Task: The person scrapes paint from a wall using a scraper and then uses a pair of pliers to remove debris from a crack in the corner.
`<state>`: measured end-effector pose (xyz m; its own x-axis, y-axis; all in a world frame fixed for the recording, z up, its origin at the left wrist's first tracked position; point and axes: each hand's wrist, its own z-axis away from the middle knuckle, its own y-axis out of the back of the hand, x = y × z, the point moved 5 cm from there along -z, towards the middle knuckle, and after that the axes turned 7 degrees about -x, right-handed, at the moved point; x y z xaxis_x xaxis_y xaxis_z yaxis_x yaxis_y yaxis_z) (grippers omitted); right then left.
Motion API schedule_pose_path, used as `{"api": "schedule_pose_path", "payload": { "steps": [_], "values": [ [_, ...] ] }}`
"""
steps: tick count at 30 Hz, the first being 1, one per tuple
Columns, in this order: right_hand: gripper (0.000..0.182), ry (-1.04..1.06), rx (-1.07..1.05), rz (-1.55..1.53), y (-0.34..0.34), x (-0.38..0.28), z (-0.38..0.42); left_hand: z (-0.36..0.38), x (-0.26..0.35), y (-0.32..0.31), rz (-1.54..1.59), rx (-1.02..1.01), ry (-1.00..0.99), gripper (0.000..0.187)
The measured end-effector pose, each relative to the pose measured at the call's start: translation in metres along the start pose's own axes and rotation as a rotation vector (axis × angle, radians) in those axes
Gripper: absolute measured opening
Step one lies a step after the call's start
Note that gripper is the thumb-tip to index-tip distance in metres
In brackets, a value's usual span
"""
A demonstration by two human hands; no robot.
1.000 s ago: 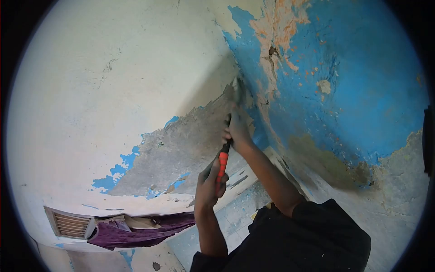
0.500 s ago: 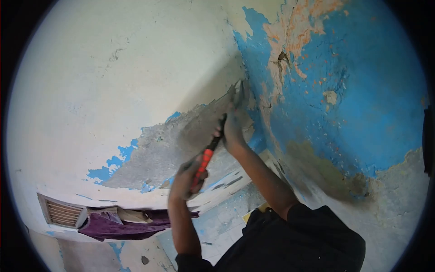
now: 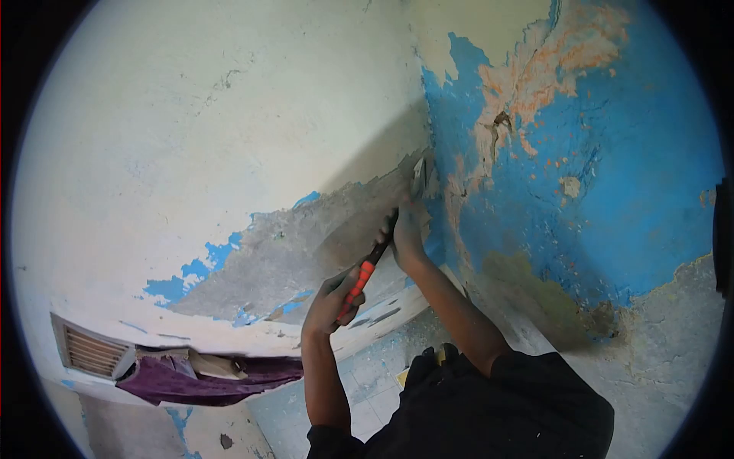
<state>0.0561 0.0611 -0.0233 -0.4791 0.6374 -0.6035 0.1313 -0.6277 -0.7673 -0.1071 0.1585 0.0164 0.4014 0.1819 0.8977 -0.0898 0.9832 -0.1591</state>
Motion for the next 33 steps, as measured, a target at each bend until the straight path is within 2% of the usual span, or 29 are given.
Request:
{"api": "schedule_pose_path", "payload": {
  "steps": [2,6,8,10,13,14,17,20,23,26,29,31,33],
  "values": [
    [0.046,0.019,0.035,-0.073,0.012,0.014,-0.021,-0.015,0.001,0.004,-0.087,0.031,0.017,0.043],
    [0.044,-0.009,0.055,0.016,0.012,0.007,-0.005,-0.018,-0.015,-0.003,0.031,-0.051,0.038,0.048],
    [0.043,-0.078,0.033,-0.004,0.004,0.022,-0.001,-0.006,0.001,0.002,-0.062,0.008,0.028,0.048],
    [0.045,-0.013,0.103,0.037,0.018,0.003,-0.009,-0.024,-0.004,-0.002,-0.188,0.067,0.038,0.051],
    [0.047,-0.036,0.088,0.071,0.020,0.009,-0.008,-0.011,-0.004,-0.019,-0.073,-0.002,0.045,0.055],
    [0.048,-0.065,0.068,0.085,0.022,0.012,-0.005,-0.011,-0.018,-0.004,-0.054,0.017,0.031,0.055],
    [0.049,0.020,0.082,0.134,0.007,-0.010,0.000,-0.017,-0.005,-0.015,-0.002,-0.029,0.001,0.056],
    [0.048,0.001,0.051,0.186,0.004,-0.023,0.007,-0.016,-0.005,-0.015,0.024,-0.054,0.022,0.051],
    [0.047,0.022,0.018,0.159,0.002,-0.005,0.004,-0.021,-0.007,-0.010,-0.009,-0.033,-0.003,0.047],
    [0.047,0.080,0.070,0.122,0.014,-0.018,-0.004,-0.018,-0.006,-0.007,-0.016,-0.040,0.013,0.048],
    [0.044,0.132,0.130,0.142,-0.003,-0.006,-0.004,-0.024,-0.006,0.005,-0.024,-0.044,0.002,0.047],
    [0.043,0.176,0.096,0.170,0.005,-0.020,-0.012,-0.028,0.000,-0.005,-0.066,-0.041,0.014,0.046],
    [0.043,0.136,0.104,0.153,0.011,-0.011,-0.006,-0.022,-0.001,-0.005,-0.015,-0.080,0.028,0.042]
  ]
}}
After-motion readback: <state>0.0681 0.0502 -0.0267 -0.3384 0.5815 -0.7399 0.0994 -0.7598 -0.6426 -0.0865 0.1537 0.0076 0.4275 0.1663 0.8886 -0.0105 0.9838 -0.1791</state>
